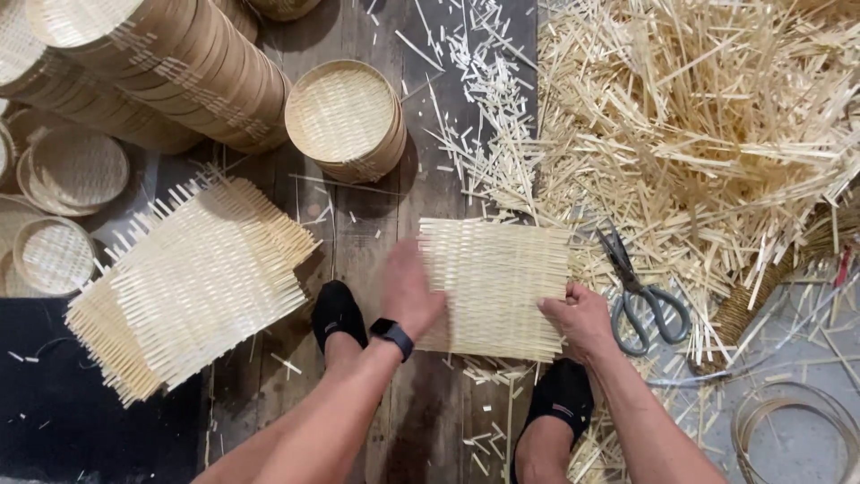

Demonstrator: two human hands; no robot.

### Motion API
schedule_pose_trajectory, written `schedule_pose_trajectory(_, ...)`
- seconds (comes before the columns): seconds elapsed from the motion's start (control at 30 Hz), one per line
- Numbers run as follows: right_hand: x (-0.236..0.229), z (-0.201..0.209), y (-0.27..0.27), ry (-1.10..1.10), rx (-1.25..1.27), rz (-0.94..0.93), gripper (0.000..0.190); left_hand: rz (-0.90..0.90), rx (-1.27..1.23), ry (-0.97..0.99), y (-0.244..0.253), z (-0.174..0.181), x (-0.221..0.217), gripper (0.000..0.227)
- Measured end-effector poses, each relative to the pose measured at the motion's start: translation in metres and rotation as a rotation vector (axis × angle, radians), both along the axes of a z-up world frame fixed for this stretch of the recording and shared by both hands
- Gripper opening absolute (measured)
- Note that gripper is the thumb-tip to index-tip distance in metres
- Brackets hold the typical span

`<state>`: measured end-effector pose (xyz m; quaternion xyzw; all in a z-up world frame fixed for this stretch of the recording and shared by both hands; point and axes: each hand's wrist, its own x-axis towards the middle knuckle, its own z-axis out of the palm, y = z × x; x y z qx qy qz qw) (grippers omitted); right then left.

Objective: The person is assembling and trimming bamboo baskets or steamer lids using thin bamboo strips and large scissors.

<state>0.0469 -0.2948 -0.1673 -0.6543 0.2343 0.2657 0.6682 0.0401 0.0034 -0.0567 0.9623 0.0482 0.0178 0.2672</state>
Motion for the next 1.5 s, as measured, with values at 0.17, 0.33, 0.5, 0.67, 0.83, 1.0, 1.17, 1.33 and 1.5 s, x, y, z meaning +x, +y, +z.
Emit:
schedule_pose_trajectory(0.17, 0.001, -0.004, 0.0, -0.005, -0.119, 0.064, 0.031, -0.623, 0.223, 0.364, -0.039, -0.026, 0.002, 0.082)
schedule_pose_trajectory(0.33, -0.013, 0.013, -0.007, -0.05, -0.009, -0.061, 0.037, -0.625, 0.201, 0.297, -0.032, -0.035, -0.01, 0.068)
schedule_pose_trajectory(0.5, -0.066, -0.014, -0.135, -0.303, -0.613, -0.206, 0.045, -0.645, 0.218, 0.38, -0.037, -0.03, -0.001, 0.075)
schedule_pose_trajectory(0.67, -0.147, 0.01, -0.245, 0.12, -1.483, 0.083, 0.054, -0.632, 0.247, 0.436, -0.042, -0.011, -0.001, 0.09)
schedule_pose_trajectory(0.83, -0.22, -0.031, -0.307, 0.15, -1.24, 0.151, 0.031, -0.604, 0.312, 0.495, -0.048, -0.004, 0.003, 0.091)
schedule_pose_trajectory(1.0, -0.194, 0.005, -0.292, -0.08, -1.533, 0.158, 0.024, -0.629, 0.326, 0.56, -0.051, 0.015, 0.011, 0.093)
schedule_pose_trajectory(1.17, -0.118, 0.099, -0.243, -0.446, -1.1, -0.072, 0.02, -0.589, 0.112, 0.249, -0.071, 0.022, 0.026, 0.077)
schedule_pose_trajectory(1.33, -0.054, 0.173, -0.168, -0.445, 0.142, -0.254, 0.024, -0.48, -0.573, -0.236, -0.127, 0.079, 0.034, 0.047)
schedule_pose_trajectory(1.5, 0.006, 0.229, -0.059, -0.851, -0.562, 0.189, 0.033, 0.022, -1.286, 0.489, -0.117, 0.073, 0.021, 0.029)
